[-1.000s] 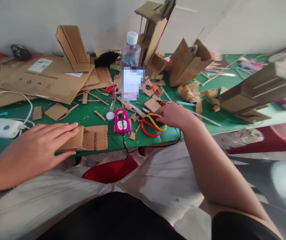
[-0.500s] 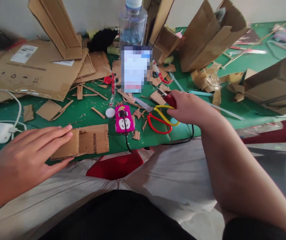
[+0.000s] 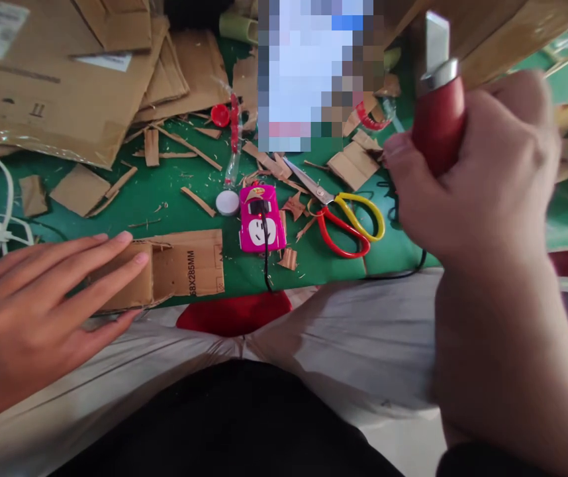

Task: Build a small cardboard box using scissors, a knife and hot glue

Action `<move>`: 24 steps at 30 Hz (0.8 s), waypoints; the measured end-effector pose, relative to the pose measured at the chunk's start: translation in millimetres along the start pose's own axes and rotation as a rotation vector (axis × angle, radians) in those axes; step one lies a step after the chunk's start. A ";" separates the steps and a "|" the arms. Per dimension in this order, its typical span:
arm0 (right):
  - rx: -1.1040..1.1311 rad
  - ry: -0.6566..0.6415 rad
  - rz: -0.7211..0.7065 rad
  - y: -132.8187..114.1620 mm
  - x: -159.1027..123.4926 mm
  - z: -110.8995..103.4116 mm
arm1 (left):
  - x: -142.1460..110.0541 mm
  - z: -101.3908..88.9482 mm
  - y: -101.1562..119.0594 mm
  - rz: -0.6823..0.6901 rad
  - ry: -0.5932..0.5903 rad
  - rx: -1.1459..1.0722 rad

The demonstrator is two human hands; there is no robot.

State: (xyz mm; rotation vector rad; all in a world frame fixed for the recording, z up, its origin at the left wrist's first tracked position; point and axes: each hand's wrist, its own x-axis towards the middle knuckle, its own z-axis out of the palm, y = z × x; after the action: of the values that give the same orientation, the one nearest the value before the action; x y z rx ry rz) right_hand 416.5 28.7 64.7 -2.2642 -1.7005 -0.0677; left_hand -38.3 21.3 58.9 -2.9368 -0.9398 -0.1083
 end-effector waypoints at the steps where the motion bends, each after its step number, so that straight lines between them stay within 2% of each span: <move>1: 0.031 0.008 0.030 -8.6 -7.8 -1.6 | -0.4 -0.1 -0.1 -0.007 -0.001 -0.004; 3: 0.200 -0.098 -0.057 -28.4 -25.1 -3.6 | -0.9 -0.2 -0.6 -0.011 -0.002 -0.011; 6: 0.535 -0.378 -0.294 -58.7 -51.9 -3.7 | -0.7 0.2 -1.5 0.019 0.028 -0.004; 7: 0.616 -0.481 -0.309 -67.6 -60.2 -3.1 | -0.4 0.5 -1.7 0.024 0.034 0.000; 11: 0.742 -0.651 -0.358 -92.0 -84.4 2.8 | 0.6 1.0 -1.0 0.003 0.026 0.003; 13: 0.784 -0.662 -0.408 -97.5 -91.7 9.4 | 0.5 0.3 -0.3 -0.016 0.016 -0.017; 17: 0.899 -0.529 -0.465 -102.6 -103.0 27.8 | -0.9 -2.3 0.1 -0.050 -0.041 -0.090; 20: 1.015 -0.471 -0.422 -106.6 -109.7 38.1 | -1.9 -3.1 0.3 -0.098 -0.051 -0.142; 24: 1.072 -0.447 -0.334 -111.6 -114.2 41.4 | -1.5 -2.6 1.0 -0.154 -0.057 -0.209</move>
State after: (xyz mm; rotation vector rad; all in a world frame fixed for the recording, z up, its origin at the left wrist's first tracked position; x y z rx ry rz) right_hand 271.4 -38.5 24.2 -1.2274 -1.6633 1.0676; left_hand -39.1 19.5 61.4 -3.0651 -1.2340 -0.1377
